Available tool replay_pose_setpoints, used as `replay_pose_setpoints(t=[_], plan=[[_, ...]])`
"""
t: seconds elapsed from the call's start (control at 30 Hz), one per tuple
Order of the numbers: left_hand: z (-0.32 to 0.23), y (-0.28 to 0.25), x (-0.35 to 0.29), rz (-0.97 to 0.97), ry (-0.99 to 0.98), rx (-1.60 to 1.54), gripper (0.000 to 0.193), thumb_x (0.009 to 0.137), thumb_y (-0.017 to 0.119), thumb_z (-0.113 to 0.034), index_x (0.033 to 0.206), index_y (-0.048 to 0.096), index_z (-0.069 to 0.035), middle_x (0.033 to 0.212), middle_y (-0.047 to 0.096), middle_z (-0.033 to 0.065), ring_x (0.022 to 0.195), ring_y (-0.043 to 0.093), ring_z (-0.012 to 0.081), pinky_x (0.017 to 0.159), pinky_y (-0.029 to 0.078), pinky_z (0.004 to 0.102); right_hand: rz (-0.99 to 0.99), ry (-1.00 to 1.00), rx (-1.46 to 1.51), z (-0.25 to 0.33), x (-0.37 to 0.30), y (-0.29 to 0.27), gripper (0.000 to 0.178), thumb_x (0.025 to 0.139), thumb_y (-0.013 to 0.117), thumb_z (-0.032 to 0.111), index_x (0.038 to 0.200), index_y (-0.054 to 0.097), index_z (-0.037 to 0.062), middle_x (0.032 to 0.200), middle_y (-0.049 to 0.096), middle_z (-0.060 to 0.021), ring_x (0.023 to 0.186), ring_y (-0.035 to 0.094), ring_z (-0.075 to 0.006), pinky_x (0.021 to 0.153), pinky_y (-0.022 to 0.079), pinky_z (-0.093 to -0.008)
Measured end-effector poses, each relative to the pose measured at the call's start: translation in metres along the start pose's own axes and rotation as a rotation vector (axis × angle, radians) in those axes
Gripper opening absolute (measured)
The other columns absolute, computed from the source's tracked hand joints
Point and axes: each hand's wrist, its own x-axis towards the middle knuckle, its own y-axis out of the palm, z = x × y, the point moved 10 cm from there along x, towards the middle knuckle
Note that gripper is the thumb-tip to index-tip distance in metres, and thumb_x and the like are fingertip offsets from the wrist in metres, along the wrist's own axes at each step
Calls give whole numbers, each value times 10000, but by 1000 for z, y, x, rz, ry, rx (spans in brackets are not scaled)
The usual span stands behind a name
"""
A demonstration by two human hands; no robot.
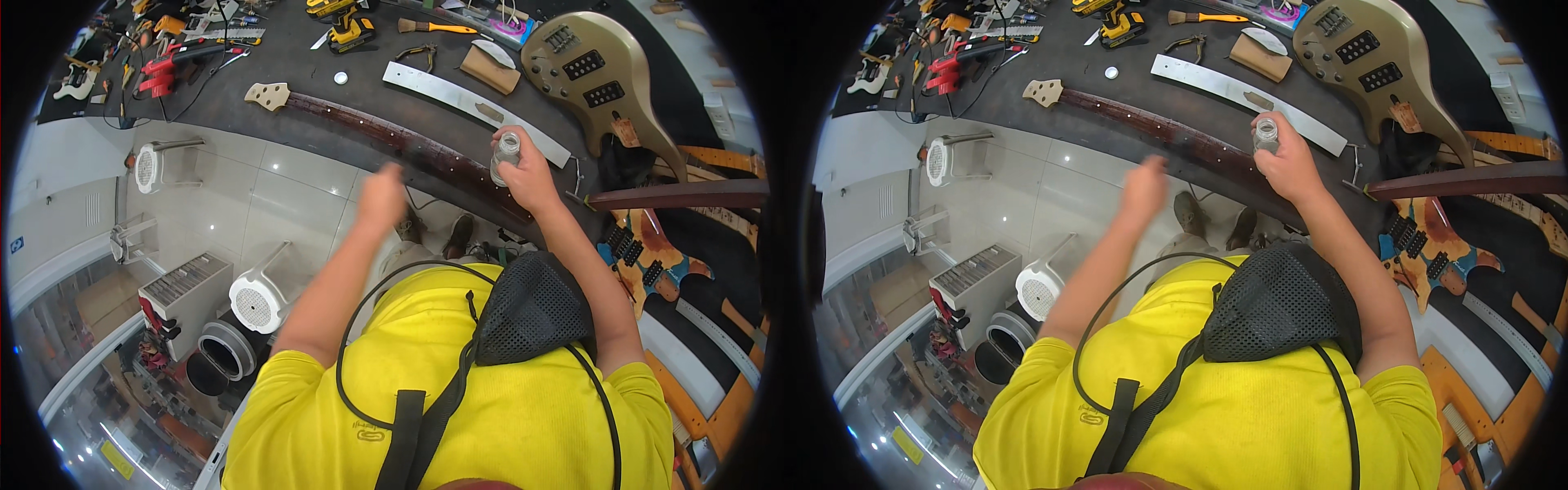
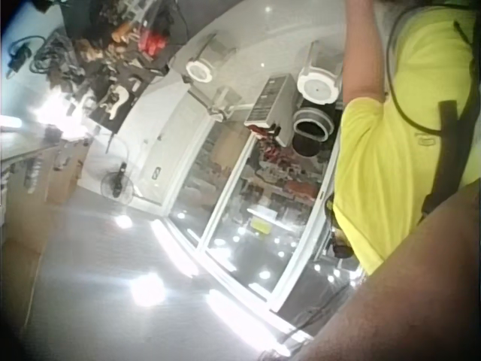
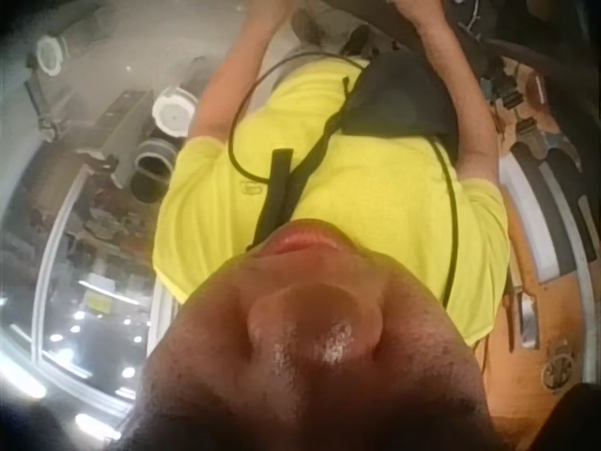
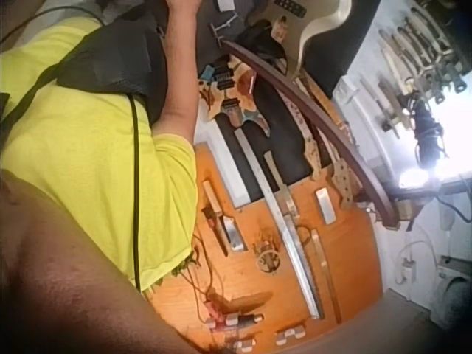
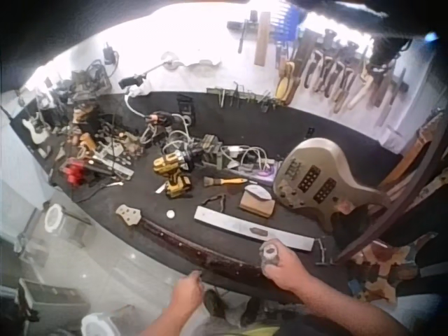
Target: The person applies a dark liquid to the surface of a guitar neck using a small brush and then wipes it with a cloth. They hold a small container of the liquid and work across the length of the neck.
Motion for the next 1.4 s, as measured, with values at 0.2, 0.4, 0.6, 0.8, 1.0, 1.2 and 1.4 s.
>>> replay_pose_setpoints(t=[0.2,0.4,0.6,0.8,1.0,1.2,1.4], plan=[[89,-128,71,-305,-158,270,221,940,554,-50,1094,692,28,923,727,299,879,718,493,772,583,540,7,-3,-1,7,-5,0,405,779,571,9,1179,571,77,1050,645,-76,996,629,-192,931,494,-308],[-42,30,-14,97,81,124,123,932,544,-26,1022,589,45,834,712,292,815,726,491,724,591,564,-21,14,22,-1,-7,-5,411,779,564,12,1185,574,73,1048,648,-73,1004,634,-194,947,488,-304],[43,-62,53,-64,-15,279,115,935,529,-5,1008,611,28,858,712,297,862,726,486,760,590,563,-43,11,3,5,-4,-10,412,781,556,9,1188,576,68,1055,654,-78,1022,640,-198,963,487,-306],[94,-135,89,-246,-232,298,117,942,542,-29,978,639,25,856,725,280,862,737,458,761,588,546,-14,-11,14,9,-5,5,412,782,552,-3,1187,578,70,1055,654,-80,1026,643,-193,962,487,-306],[-29,10,1,93,99,151,111,948,518,-35,1014,569,38,864,700,284,859,717,480,743,584,567,-14,18,5,18,3,11,418,780,543,-15,1188,578,68,1057,655,-78,1020,640,-182,953,490,-302],[114,-139,93,-273,-139,241,136,928,517,-15,983,632,35,893,711,316,902,710,504,777,580,570,5,-25,37,23,10,17,423,779,535,-22,1190,580,68,1062,658,-74,1012,637,-176,944,489,-297],[121,-131,90,-281,-181,225,208,912,572,-45,1047,717,15,899,715,303,888,706,496,795,569,568,21,-4,19,33,4,26,425,775,527,-26,1187,579,68,1066,663,-81,1006,637,-181,940,490,-297]])
